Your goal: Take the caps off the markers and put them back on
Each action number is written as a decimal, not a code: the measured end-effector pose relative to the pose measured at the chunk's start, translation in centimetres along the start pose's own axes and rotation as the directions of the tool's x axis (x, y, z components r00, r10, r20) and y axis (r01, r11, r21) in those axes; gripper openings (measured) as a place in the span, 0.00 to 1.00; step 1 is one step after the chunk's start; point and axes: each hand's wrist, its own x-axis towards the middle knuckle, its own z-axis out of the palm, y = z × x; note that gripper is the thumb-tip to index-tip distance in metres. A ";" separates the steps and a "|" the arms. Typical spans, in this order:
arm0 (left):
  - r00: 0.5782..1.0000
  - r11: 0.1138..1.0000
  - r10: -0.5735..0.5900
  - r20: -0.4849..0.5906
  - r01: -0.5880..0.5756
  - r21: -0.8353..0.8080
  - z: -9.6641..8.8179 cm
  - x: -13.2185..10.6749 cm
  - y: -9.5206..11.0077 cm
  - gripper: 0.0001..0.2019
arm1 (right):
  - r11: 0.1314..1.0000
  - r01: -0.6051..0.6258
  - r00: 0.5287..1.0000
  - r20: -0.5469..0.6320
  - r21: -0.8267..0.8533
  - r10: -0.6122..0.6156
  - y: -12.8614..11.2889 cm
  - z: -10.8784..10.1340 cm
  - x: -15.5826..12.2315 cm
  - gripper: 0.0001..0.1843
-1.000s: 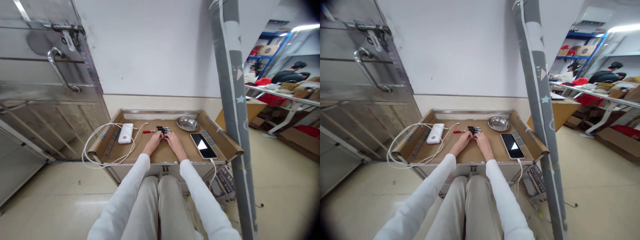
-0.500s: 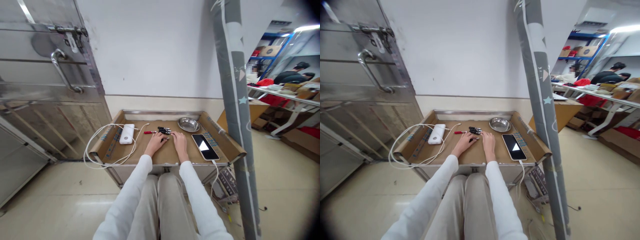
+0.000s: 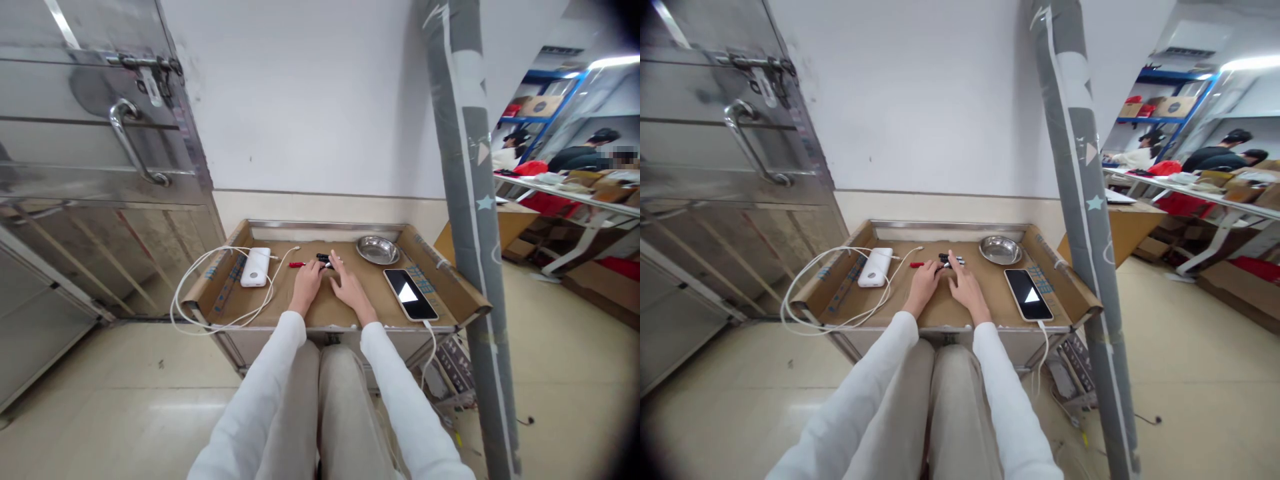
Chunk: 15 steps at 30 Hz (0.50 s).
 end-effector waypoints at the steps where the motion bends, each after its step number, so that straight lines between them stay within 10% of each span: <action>1: 0.999 0.998 -0.039 -0.026 0.041 0.049 -0.1 -0.1 0.0 0.10 | 1.000 -0.009 1.000 -0.001 0.008 0.009 0.1 0.2 0.0 0.38; 15: 0.957 0.931 -0.262 -0.122 0.284 0.229 0.5 -0.1 -0.5 0.10 | 0.963 -0.086 0.996 0.003 -0.257 0.090 0.8 1.5 0.6 0.20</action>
